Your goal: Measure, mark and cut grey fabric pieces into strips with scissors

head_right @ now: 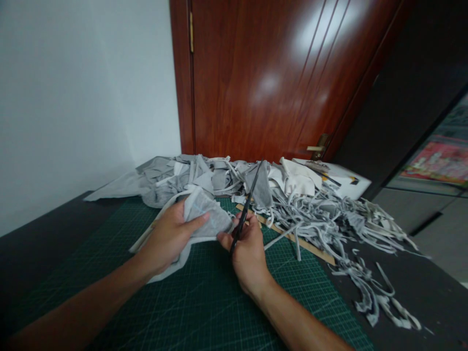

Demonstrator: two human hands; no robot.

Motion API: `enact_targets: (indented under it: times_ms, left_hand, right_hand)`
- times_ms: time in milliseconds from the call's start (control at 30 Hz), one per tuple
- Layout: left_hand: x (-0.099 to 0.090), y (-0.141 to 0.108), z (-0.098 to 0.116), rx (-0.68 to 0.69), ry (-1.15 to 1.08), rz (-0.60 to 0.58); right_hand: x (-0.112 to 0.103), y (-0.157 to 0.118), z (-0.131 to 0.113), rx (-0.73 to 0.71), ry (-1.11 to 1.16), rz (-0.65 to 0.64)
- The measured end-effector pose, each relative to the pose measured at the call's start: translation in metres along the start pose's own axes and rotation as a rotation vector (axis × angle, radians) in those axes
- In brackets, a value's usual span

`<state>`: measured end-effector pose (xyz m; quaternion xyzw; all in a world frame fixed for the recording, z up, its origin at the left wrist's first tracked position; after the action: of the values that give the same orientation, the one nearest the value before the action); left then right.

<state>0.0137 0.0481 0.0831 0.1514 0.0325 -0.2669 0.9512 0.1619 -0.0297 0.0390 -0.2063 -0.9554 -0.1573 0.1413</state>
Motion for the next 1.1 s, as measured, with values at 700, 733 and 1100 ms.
enact_targets:
  times_ms: [700, 733, 1100]
  left_hand:
    - [0.006, -0.006, 0.001, -0.001, -0.061, -0.176]
    - [0.006, -0.006, 0.003, 0.013, -0.054, -0.182]
    - [-0.007, -0.002, 0.005, -0.045, -0.003, -0.187]
  right_hand:
    - [0.006, -0.003, -0.003, 0.013, 0.101, -0.053]
    - [0.006, -0.003, -0.003, 0.012, 0.098, -0.045]
    - [0.004, 0.0, -0.006, 0.092, 0.073, -0.113]
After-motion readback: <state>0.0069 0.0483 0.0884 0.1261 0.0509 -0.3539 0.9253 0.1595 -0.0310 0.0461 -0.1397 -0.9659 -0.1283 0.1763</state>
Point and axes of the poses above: each hand's wrist, its own y-axis towards the middle knuckle, its own x-axis out of the palm, z = x × y, the point moved 2 cm from there along y, towards the middle knuckle, and after that the axes turned 5 degrees about -z, right-handed, at the moved point
